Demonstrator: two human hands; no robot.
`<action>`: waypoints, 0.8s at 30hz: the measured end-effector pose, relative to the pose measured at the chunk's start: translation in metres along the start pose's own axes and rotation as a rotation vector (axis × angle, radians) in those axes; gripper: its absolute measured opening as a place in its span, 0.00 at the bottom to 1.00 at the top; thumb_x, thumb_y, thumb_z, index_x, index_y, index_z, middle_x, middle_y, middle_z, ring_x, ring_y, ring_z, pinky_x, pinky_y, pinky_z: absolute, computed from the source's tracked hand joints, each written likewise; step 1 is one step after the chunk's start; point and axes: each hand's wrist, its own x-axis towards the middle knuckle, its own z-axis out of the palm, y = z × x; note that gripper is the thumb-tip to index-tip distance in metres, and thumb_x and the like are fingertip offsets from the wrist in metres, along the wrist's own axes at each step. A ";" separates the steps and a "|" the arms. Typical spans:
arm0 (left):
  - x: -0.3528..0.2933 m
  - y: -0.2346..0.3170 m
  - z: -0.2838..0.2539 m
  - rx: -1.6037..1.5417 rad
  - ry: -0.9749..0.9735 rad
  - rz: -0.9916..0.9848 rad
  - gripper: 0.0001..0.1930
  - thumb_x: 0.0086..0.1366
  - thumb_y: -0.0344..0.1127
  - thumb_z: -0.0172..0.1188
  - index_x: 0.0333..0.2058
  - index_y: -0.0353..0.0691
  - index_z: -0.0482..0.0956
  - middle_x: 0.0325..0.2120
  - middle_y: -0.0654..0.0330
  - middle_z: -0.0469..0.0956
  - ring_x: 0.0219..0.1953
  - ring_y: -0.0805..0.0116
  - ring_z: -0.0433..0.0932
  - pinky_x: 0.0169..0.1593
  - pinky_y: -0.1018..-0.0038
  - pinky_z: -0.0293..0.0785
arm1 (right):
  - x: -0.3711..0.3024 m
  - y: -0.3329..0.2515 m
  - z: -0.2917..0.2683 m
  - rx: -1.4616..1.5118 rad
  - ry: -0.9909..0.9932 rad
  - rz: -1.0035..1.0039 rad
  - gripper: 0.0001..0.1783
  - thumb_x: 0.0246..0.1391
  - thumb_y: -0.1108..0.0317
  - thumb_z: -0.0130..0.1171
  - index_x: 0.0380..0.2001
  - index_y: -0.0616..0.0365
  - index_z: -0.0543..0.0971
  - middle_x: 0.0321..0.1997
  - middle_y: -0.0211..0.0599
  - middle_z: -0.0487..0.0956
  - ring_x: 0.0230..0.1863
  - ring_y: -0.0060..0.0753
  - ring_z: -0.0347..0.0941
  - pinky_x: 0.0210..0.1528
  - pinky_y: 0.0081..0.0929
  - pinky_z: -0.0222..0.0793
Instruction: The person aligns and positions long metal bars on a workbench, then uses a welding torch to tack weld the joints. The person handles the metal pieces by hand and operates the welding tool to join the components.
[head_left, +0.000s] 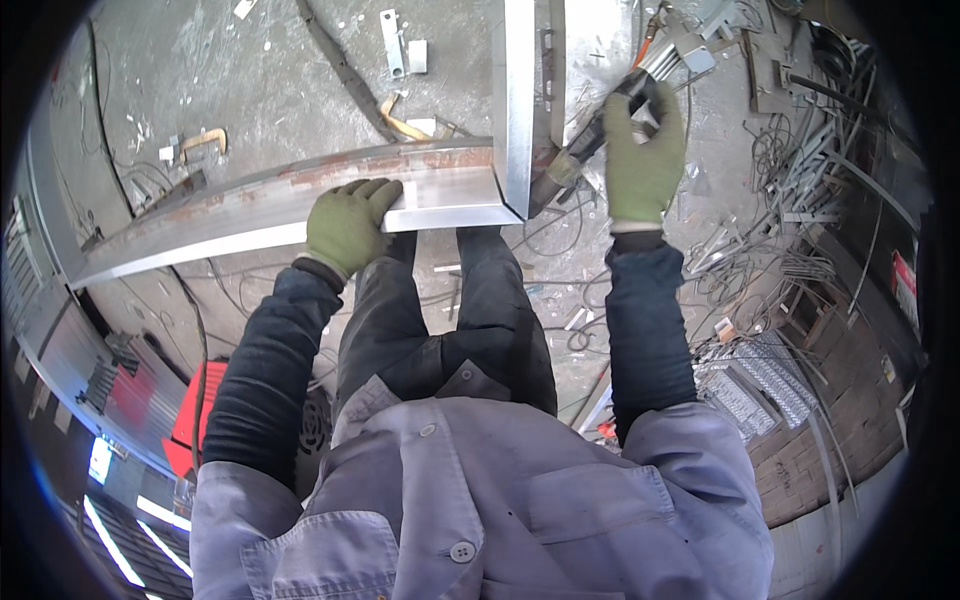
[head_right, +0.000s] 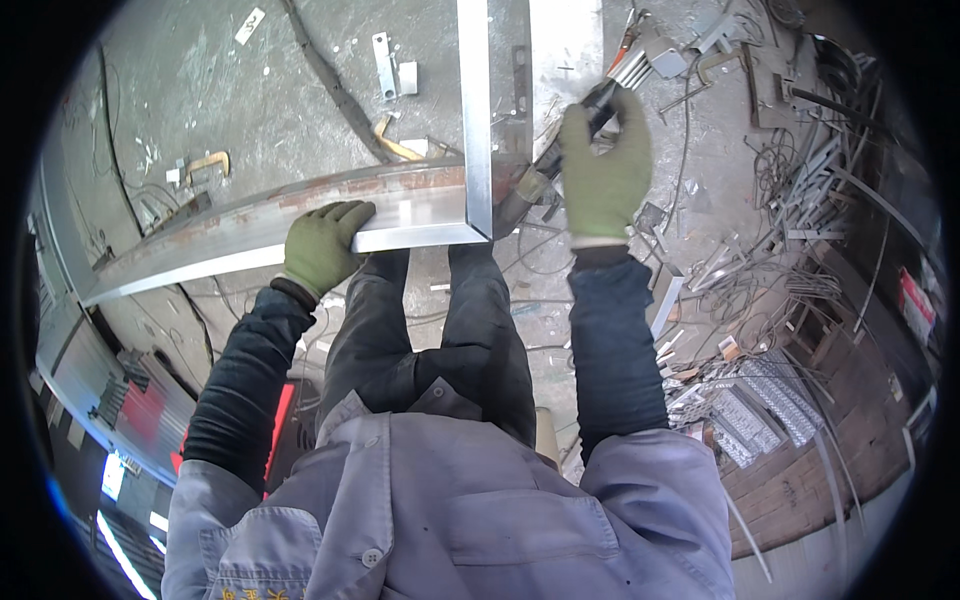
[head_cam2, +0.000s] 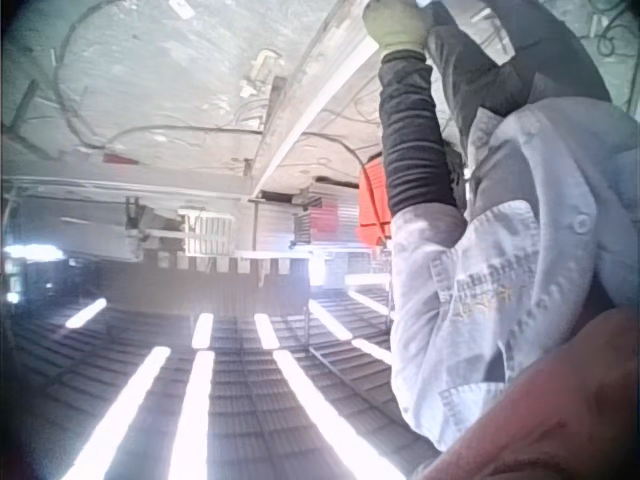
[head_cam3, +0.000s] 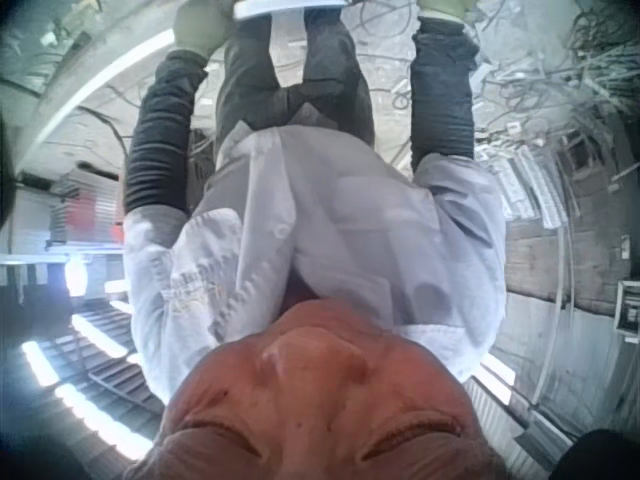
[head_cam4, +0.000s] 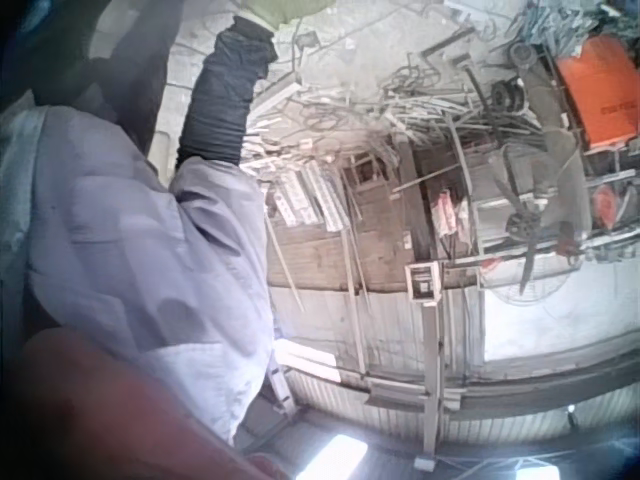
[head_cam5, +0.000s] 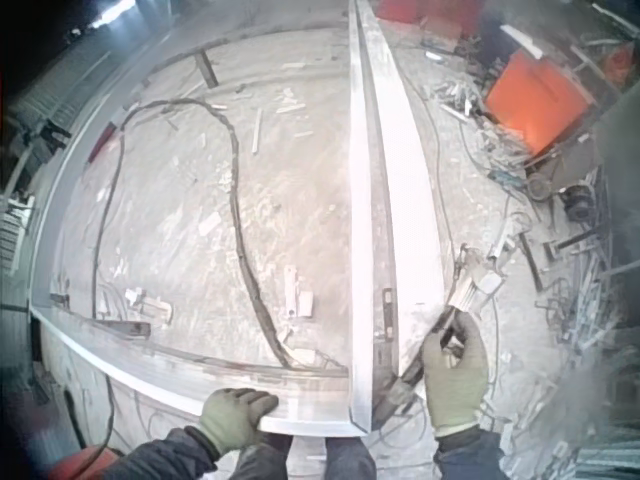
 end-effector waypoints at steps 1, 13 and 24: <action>0.000 0.000 0.000 0.003 0.004 0.008 0.28 0.59 0.38 0.69 0.61 0.47 0.82 0.59 0.55 0.86 0.59 0.49 0.86 0.62 0.55 0.82 | -0.015 -0.023 0.000 0.102 -0.117 0.036 0.41 0.62 0.53 0.75 0.71 0.67 0.77 0.59 0.54 0.85 0.50 0.37 0.85 0.57 0.36 0.82; 0.002 0.008 0.004 0.025 0.006 -0.023 0.26 0.62 0.36 0.70 0.61 0.49 0.83 0.58 0.59 0.88 0.58 0.53 0.87 0.61 0.57 0.83 | -0.059 -0.017 0.059 0.198 -0.588 0.303 0.44 0.55 0.52 0.74 0.65 0.76 0.75 0.54 0.59 0.88 0.55 0.53 0.87 0.61 0.40 0.81; 0.004 0.011 -0.007 0.017 -0.093 -0.065 0.37 0.57 0.39 0.80 0.67 0.53 0.81 0.62 0.61 0.86 0.59 0.54 0.87 0.61 0.59 0.84 | -0.060 -0.006 0.065 0.204 -0.683 0.344 0.52 0.60 0.61 0.74 0.79 0.66 0.56 0.59 0.59 0.80 0.47 0.43 0.86 0.49 0.37 0.85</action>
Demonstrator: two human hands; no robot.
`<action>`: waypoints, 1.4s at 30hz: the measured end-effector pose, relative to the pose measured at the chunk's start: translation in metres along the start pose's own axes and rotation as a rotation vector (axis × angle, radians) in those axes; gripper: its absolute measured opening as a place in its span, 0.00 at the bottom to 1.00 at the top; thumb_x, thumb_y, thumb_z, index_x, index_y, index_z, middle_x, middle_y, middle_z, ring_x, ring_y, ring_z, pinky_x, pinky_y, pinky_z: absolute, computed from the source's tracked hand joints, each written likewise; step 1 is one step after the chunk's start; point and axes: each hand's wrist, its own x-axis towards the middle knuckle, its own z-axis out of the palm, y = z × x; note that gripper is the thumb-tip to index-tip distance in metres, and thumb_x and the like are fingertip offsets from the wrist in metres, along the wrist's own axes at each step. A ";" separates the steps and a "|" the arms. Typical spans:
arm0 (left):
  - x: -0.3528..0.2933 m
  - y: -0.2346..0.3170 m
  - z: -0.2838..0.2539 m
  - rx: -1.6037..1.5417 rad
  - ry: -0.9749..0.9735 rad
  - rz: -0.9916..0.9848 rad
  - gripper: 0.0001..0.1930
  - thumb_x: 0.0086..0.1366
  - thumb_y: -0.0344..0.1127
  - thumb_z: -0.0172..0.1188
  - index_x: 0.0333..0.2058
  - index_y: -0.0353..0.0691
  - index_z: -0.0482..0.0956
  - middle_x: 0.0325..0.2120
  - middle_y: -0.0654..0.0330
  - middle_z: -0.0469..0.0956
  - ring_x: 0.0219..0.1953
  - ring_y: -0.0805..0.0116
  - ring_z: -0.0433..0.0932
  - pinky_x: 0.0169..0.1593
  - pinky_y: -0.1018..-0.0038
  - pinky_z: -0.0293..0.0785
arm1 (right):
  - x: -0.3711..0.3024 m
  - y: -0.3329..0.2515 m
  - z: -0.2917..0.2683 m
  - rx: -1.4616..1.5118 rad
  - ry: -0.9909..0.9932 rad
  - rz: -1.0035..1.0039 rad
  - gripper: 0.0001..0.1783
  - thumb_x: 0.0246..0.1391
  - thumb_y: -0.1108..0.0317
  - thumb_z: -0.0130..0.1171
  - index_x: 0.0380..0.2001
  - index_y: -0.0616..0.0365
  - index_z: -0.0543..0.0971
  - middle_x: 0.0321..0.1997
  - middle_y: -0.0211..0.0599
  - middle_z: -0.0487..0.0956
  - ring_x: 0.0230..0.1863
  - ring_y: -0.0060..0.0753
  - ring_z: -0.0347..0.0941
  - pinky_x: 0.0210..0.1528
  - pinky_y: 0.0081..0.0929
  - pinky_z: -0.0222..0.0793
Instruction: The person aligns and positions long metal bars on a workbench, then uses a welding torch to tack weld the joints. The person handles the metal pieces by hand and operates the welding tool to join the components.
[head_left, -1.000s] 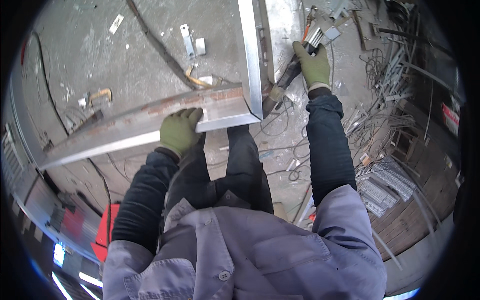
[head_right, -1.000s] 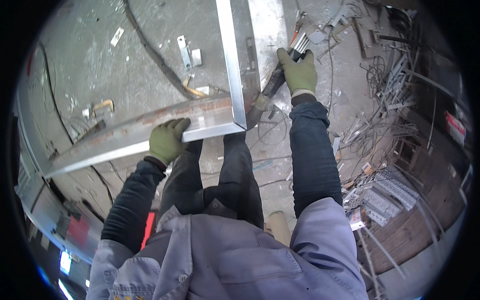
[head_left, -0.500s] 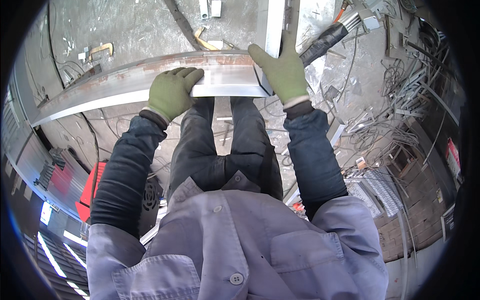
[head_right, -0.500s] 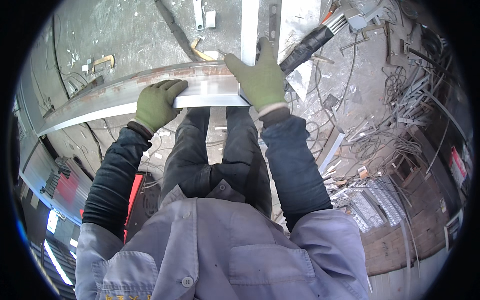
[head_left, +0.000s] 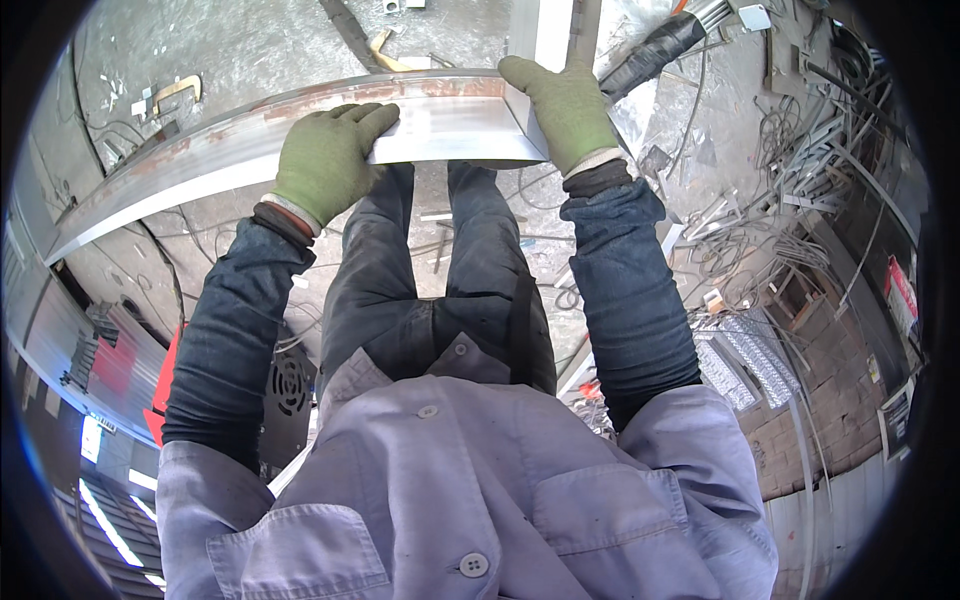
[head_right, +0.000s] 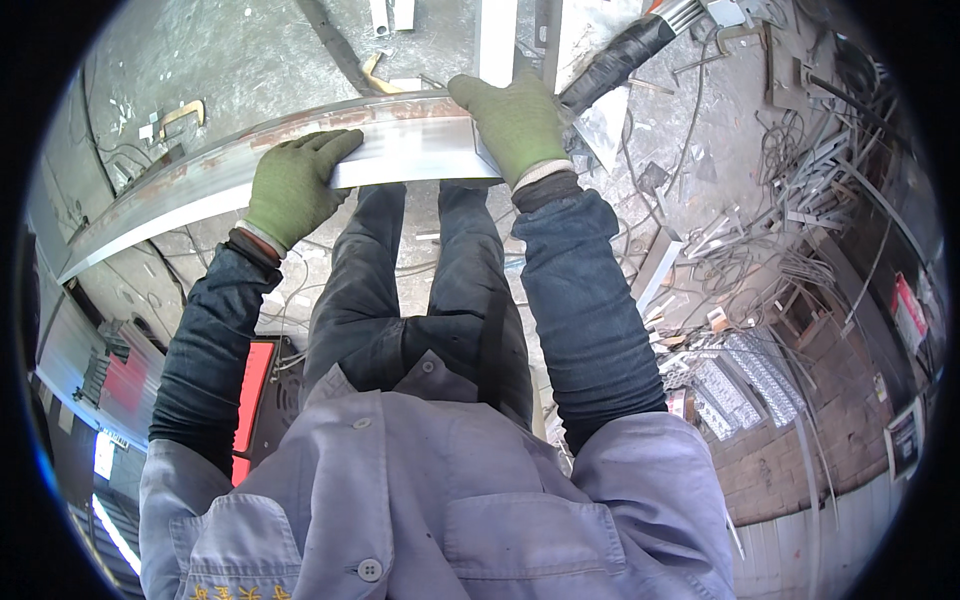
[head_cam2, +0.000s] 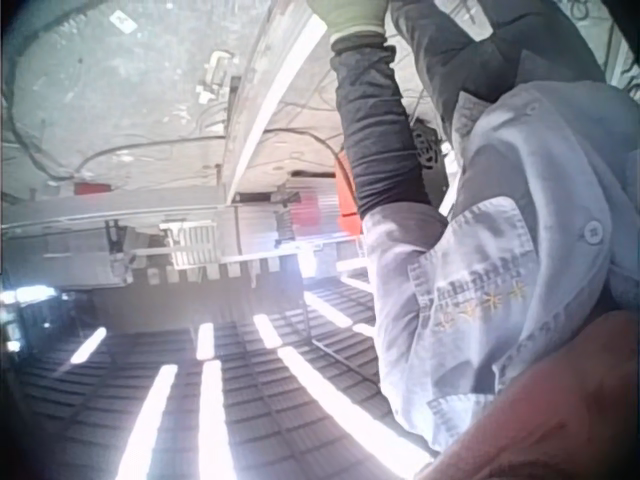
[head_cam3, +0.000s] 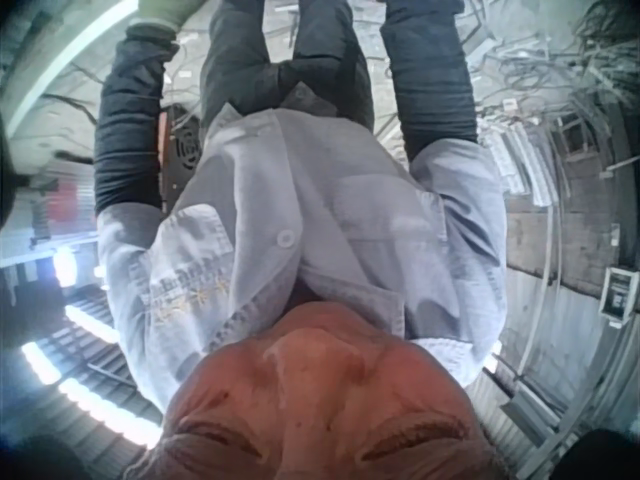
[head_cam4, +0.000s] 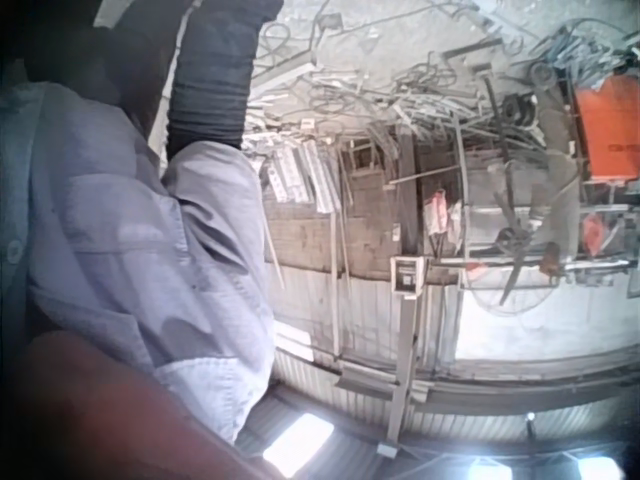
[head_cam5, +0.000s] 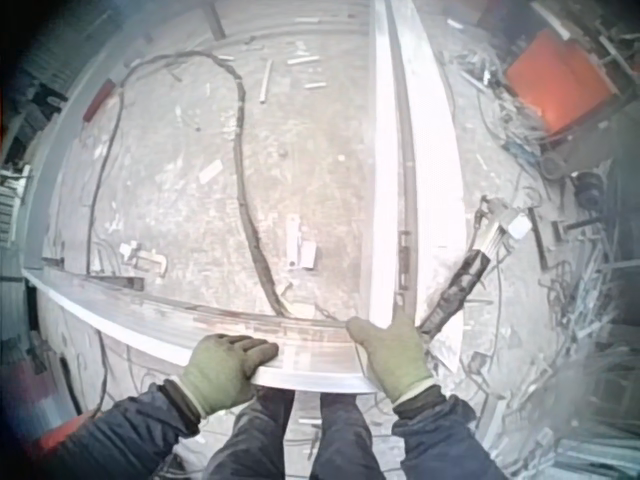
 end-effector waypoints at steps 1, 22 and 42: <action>-0.001 -0.001 0.003 0.009 0.024 0.014 0.37 0.58 0.39 0.80 0.67 0.53 0.80 0.62 0.61 0.86 0.59 0.54 0.87 0.62 0.59 0.84 | 0.002 0.003 0.001 -0.004 -0.001 -0.027 0.52 0.60 0.61 0.74 0.78 0.67 0.57 0.59 0.59 0.80 0.47 0.43 0.86 0.49 0.37 0.85; -0.001 0.002 0.005 0.022 0.023 -0.011 0.37 0.56 0.39 0.81 0.67 0.53 0.82 0.62 0.60 0.86 0.58 0.53 0.87 0.61 0.60 0.84 | -0.001 -0.001 0.003 0.136 -0.038 0.013 0.57 0.55 0.67 0.77 0.82 0.56 0.56 0.66 0.54 0.76 0.60 0.47 0.81 0.57 0.37 0.84; 0.016 0.037 0.011 0.055 0.169 -0.069 0.21 0.58 0.41 0.75 0.51 0.49 0.86 0.51 0.58 0.89 0.55 0.54 0.87 0.63 0.57 0.79 | -0.003 0.001 0.008 0.038 0.053 -0.029 0.51 0.58 0.65 0.76 0.78 0.65 0.61 0.67 0.51 0.78 0.56 0.43 0.83 0.58 0.35 0.82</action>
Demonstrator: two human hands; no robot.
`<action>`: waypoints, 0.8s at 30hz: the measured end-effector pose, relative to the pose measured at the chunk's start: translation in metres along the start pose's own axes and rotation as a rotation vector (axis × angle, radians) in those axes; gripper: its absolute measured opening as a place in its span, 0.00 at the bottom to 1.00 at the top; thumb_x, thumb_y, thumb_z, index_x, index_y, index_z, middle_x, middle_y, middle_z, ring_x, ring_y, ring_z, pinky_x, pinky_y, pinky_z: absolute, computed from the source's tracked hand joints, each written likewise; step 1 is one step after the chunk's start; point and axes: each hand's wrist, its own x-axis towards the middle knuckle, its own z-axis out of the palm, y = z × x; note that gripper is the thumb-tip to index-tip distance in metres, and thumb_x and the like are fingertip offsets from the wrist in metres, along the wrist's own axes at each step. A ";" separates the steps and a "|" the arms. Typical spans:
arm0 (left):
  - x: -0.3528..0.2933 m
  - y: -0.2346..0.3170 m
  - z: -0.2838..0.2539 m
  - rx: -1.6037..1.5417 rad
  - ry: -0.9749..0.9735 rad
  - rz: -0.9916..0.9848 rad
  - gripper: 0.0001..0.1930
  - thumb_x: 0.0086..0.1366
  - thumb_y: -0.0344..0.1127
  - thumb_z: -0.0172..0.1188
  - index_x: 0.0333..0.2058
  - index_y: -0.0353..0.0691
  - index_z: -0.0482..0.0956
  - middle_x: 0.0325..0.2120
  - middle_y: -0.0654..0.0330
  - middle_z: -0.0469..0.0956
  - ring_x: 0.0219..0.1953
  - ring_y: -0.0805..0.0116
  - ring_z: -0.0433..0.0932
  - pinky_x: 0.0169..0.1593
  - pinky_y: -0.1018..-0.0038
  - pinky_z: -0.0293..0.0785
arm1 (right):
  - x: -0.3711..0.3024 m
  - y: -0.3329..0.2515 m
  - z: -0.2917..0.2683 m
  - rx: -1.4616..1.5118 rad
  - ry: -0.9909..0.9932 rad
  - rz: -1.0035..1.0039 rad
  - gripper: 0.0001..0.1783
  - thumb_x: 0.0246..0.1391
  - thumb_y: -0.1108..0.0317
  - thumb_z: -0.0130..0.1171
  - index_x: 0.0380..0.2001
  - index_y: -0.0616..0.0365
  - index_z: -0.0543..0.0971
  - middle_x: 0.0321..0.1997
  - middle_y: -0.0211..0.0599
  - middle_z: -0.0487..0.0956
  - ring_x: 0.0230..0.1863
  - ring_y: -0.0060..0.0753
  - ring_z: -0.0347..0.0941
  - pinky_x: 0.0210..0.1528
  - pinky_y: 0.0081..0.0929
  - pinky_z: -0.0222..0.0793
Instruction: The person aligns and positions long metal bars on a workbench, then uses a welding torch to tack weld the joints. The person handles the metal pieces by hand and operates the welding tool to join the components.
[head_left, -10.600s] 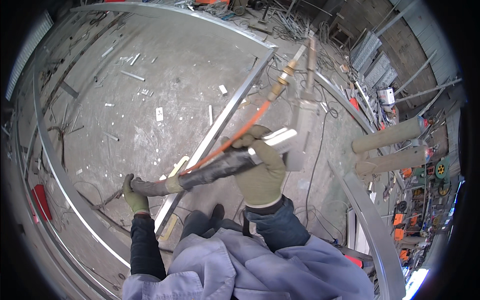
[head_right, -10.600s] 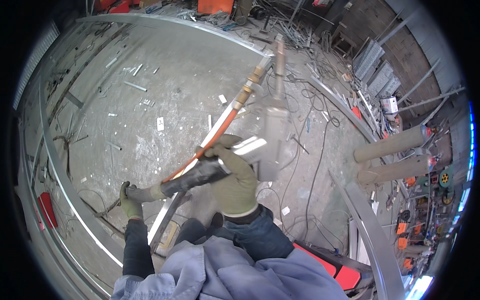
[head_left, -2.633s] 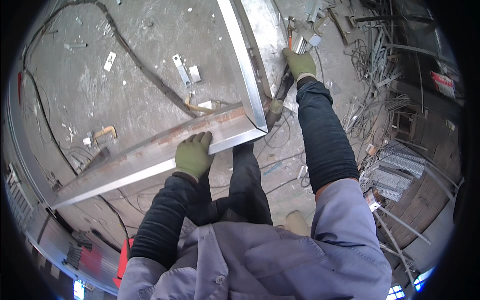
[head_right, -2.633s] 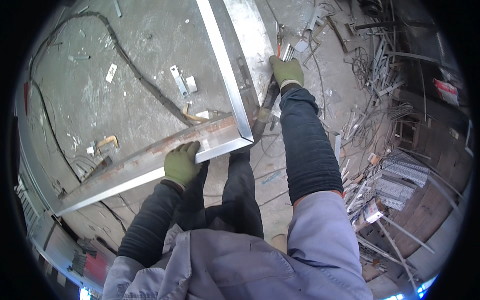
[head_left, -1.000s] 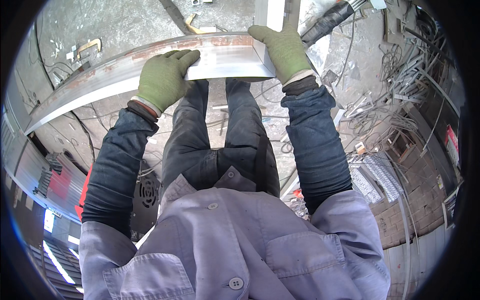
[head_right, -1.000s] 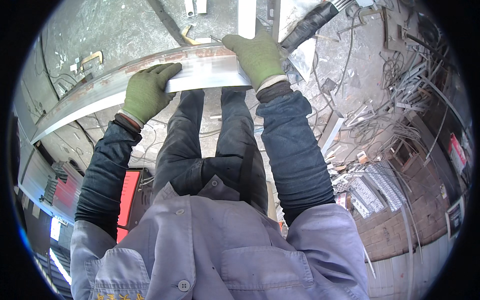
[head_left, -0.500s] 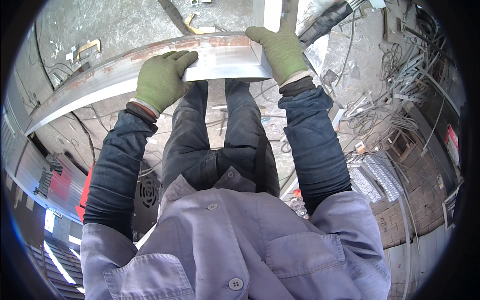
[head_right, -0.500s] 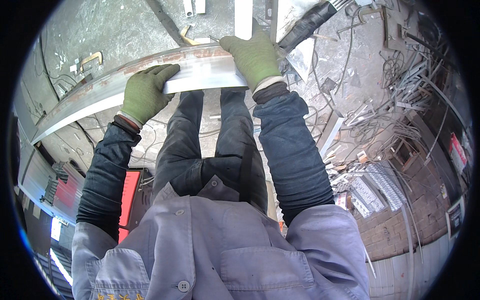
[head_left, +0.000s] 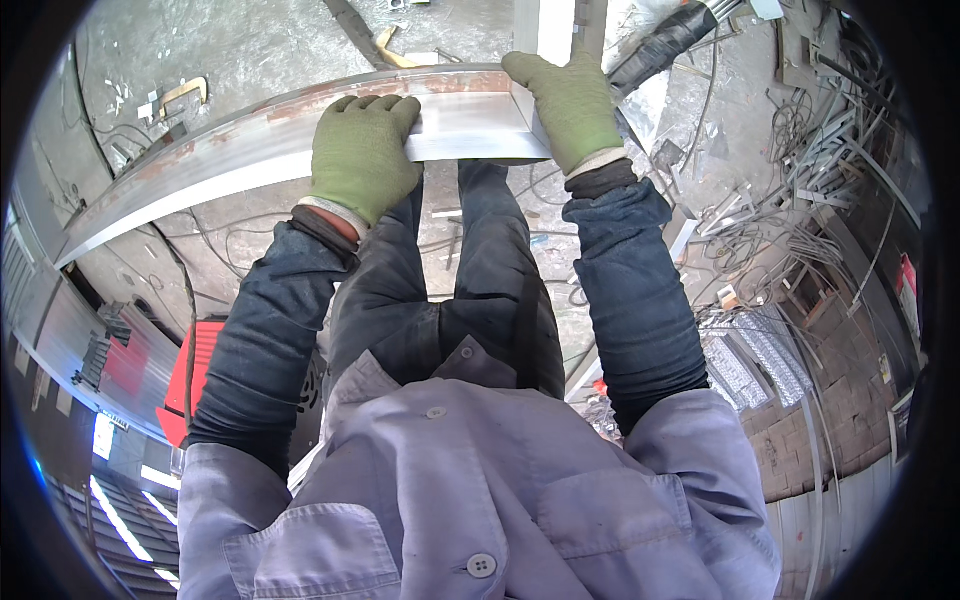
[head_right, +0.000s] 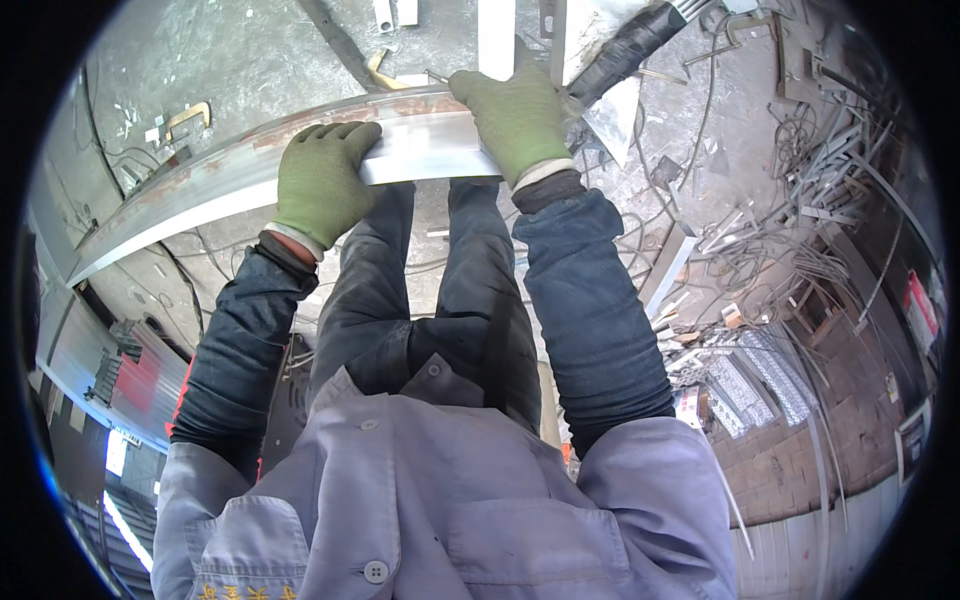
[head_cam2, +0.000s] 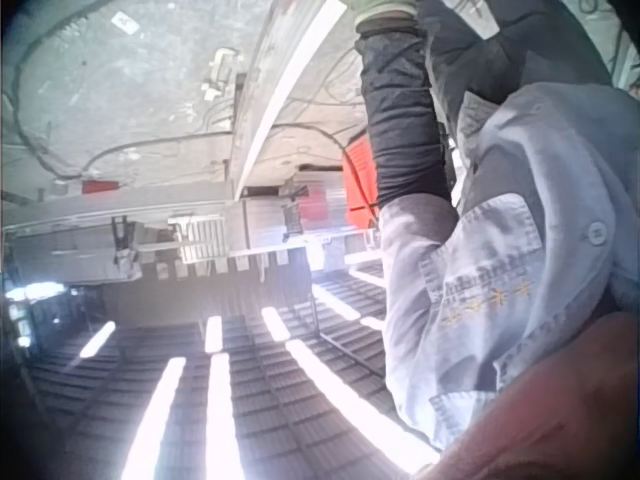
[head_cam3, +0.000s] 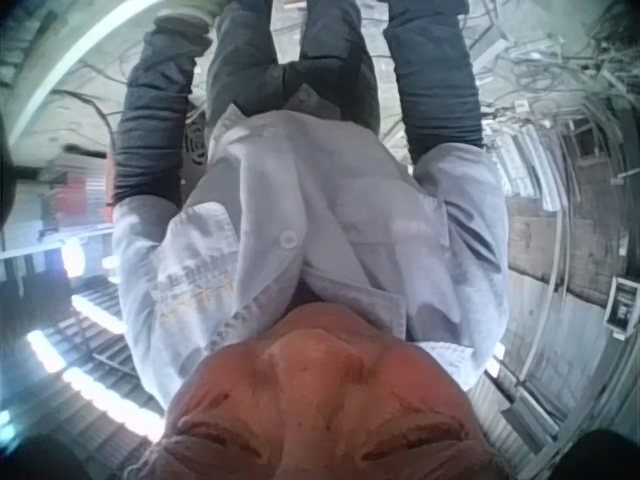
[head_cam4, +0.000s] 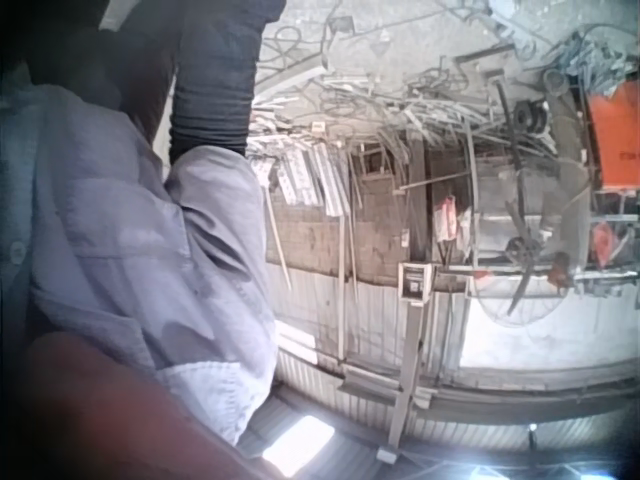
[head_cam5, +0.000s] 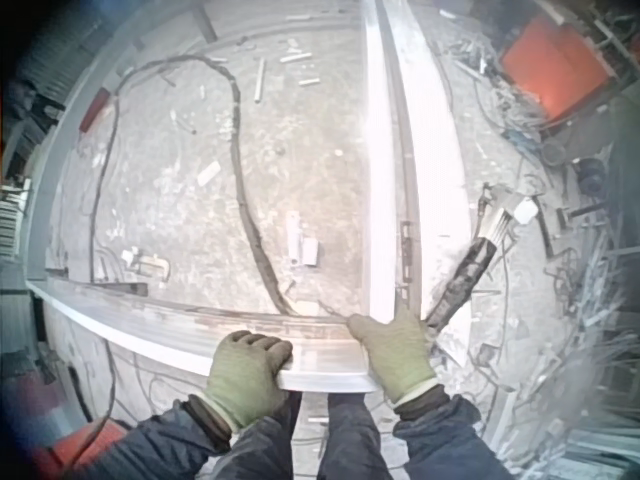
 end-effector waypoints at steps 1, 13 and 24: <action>0.000 0.003 -0.004 -0.024 -0.053 -0.036 0.19 0.60 0.40 0.73 0.50 0.48 0.86 0.50 0.59 0.89 0.55 0.54 0.87 0.63 0.57 0.79 | 0.001 0.003 -0.001 0.006 -0.014 0.022 0.51 0.57 0.65 0.76 0.78 0.66 0.60 0.65 0.50 0.79 0.55 0.43 0.83 0.57 0.35 0.82; 0.005 -0.006 -0.005 -0.093 -0.196 0.038 0.20 0.62 0.38 0.70 0.54 0.48 0.83 0.52 0.59 0.88 0.52 0.49 0.88 0.57 0.55 0.83 | -0.002 0.000 -0.003 0.118 -0.030 0.046 0.34 0.59 0.68 0.74 0.67 0.64 0.77 0.53 0.47 0.83 0.44 0.34 0.86 0.46 0.32 0.83; 0.003 -0.005 -0.002 -0.079 -0.155 0.044 0.21 0.61 0.37 0.71 0.54 0.48 0.84 0.52 0.60 0.88 0.54 0.52 0.88 0.57 0.56 0.83 | 0.001 0.010 -0.006 0.133 -0.035 0.082 0.21 0.61 0.66 0.73 0.55 0.63 0.86 0.47 0.46 0.86 0.42 0.35 0.87 0.44 0.31 0.83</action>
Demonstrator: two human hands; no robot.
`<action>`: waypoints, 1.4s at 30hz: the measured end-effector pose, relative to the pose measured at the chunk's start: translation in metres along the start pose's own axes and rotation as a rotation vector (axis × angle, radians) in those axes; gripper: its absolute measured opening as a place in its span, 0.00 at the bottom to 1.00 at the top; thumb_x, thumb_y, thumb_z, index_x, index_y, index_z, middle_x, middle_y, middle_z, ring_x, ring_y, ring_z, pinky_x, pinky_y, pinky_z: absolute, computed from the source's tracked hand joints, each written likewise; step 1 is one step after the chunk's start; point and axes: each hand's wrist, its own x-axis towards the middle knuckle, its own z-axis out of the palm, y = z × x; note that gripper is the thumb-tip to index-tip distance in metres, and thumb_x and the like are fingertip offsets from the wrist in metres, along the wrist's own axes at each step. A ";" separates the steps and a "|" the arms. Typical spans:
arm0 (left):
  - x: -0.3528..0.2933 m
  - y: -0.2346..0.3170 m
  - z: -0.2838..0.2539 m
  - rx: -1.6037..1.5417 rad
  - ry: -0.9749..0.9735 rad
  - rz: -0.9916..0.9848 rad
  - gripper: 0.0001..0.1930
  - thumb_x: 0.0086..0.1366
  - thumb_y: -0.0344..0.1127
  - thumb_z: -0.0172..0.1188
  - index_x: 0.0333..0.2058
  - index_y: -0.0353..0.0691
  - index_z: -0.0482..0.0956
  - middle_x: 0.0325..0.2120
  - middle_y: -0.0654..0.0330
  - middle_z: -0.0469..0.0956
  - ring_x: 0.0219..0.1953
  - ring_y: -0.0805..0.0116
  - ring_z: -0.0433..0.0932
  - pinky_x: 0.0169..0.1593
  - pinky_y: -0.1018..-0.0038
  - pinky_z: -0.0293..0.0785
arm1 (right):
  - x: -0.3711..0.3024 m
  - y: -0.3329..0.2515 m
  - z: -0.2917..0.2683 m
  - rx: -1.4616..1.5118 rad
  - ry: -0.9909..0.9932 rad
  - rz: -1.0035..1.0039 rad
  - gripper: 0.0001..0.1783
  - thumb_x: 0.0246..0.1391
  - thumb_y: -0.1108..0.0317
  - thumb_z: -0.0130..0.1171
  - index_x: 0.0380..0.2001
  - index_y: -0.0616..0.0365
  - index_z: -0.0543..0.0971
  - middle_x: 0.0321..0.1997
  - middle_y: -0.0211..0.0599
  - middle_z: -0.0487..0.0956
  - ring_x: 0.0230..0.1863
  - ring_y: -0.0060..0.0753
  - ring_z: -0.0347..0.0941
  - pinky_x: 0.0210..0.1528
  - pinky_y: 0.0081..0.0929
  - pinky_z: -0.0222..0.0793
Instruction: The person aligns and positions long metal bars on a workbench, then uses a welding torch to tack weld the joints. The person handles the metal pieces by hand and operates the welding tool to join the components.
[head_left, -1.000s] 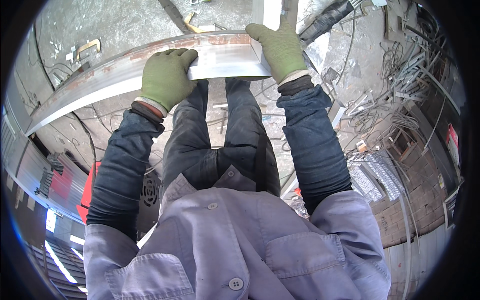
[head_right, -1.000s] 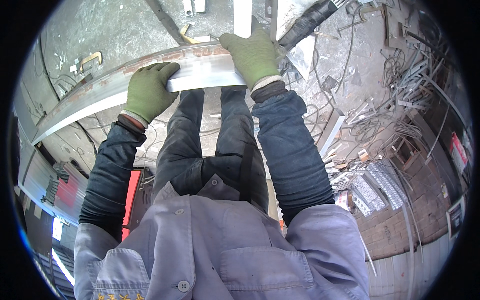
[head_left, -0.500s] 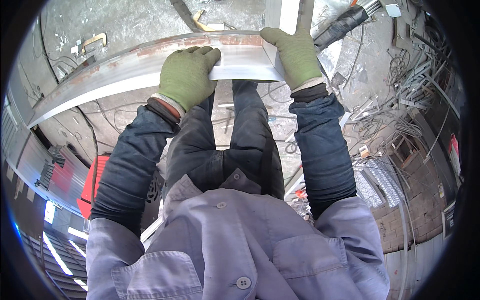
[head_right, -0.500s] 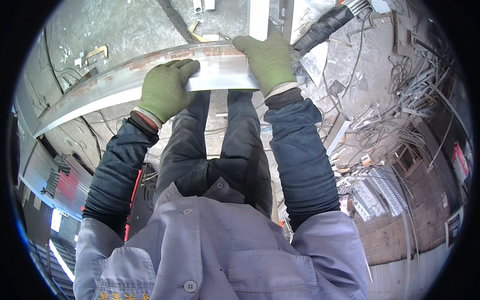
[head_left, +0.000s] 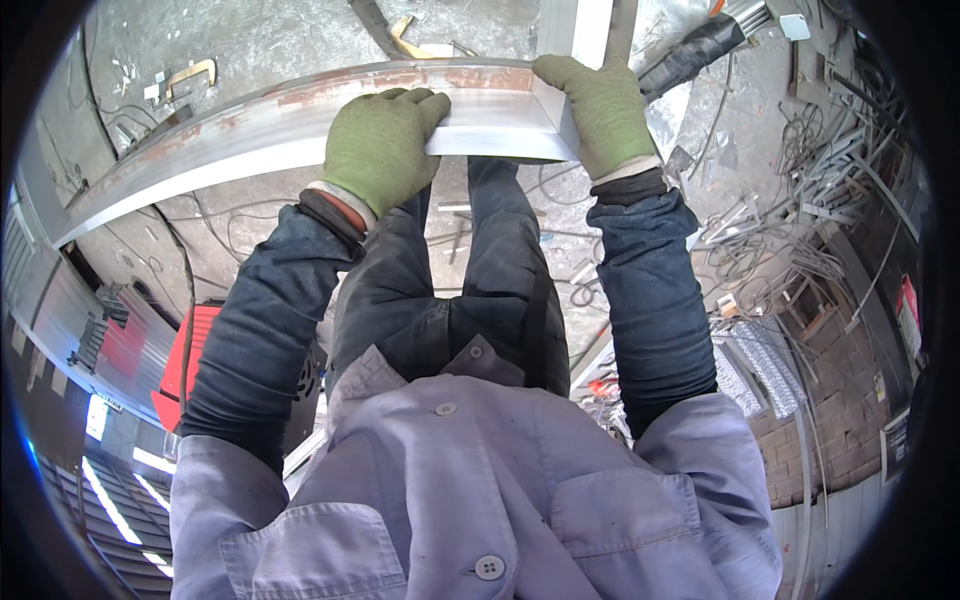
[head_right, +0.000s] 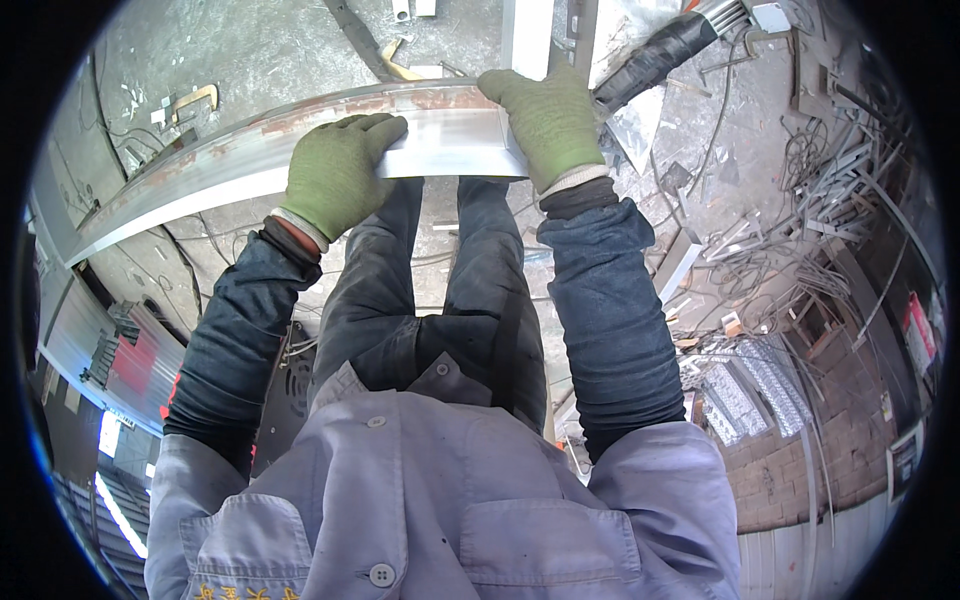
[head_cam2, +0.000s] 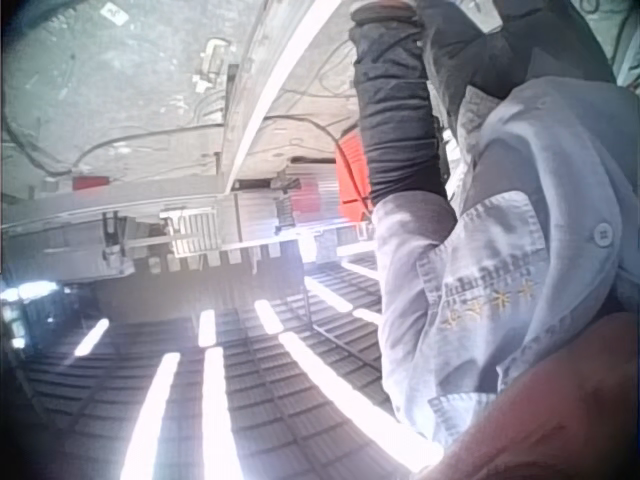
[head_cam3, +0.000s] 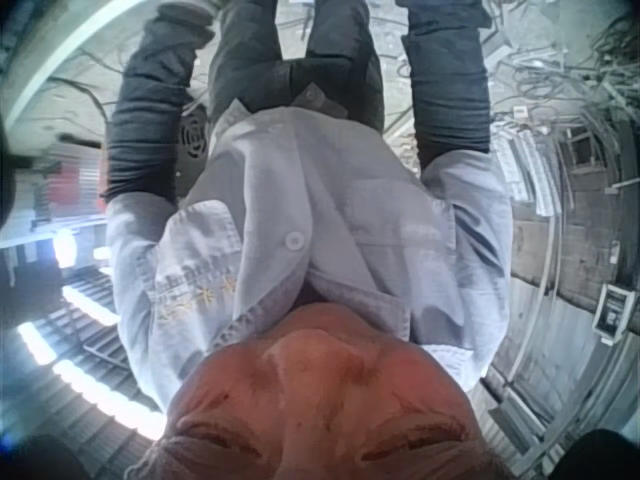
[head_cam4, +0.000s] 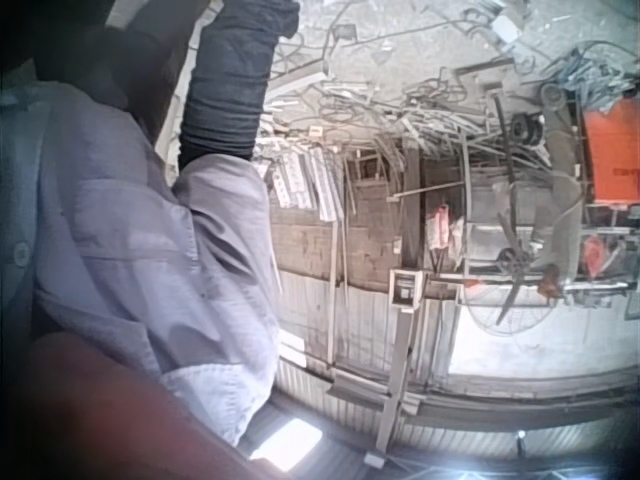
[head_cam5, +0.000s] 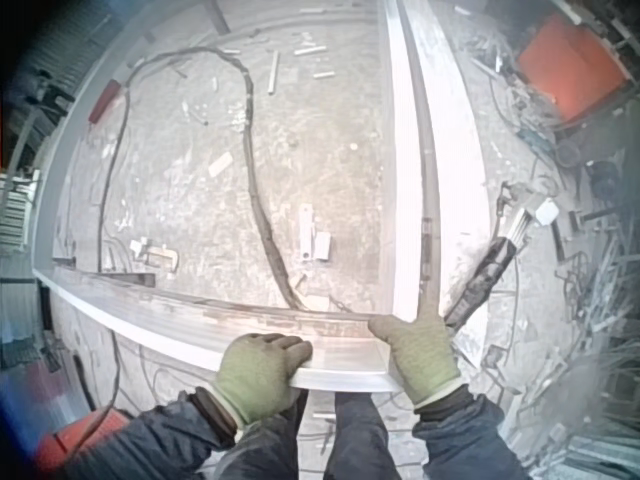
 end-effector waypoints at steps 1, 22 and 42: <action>0.000 0.000 0.000 0.014 0.001 -0.006 0.21 0.61 0.38 0.71 0.54 0.48 0.84 0.52 0.61 0.88 0.54 0.52 0.87 0.58 0.56 0.83 | 0.000 0.000 0.002 -0.013 0.012 -0.009 0.21 0.61 0.66 0.73 0.55 0.63 0.86 0.48 0.46 0.86 0.42 0.35 0.87 0.44 0.31 0.83; -0.002 0.002 0.006 0.077 0.056 -0.051 0.26 0.60 0.39 0.75 0.58 0.52 0.85 0.56 0.62 0.88 0.56 0.55 0.87 0.60 0.58 0.83 | -0.071 -0.011 -0.035 -0.174 -0.172 0.055 0.34 0.75 0.46 0.54 0.63 0.68 0.83 0.49 0.52 0.88 0.51 0.42 0.83 0.60 0.36 0.75; 0.004 0.008 0.001 0.084 0.026 -0.085 0.21 0.63 0.37 0.70 0.56 0.51 0.88 0.47 0.55 0.90 0.52 0.51 0.89 0.57 0.55 0.83 | -0.080 0.010 -0.017 -0.250 0.074 0.172 0.27 0.70 0.50 0.67 0.54 0.65 0.90 0.37 0.42 0.91 0.35 0.30 0.87 0.42 0.30 0.80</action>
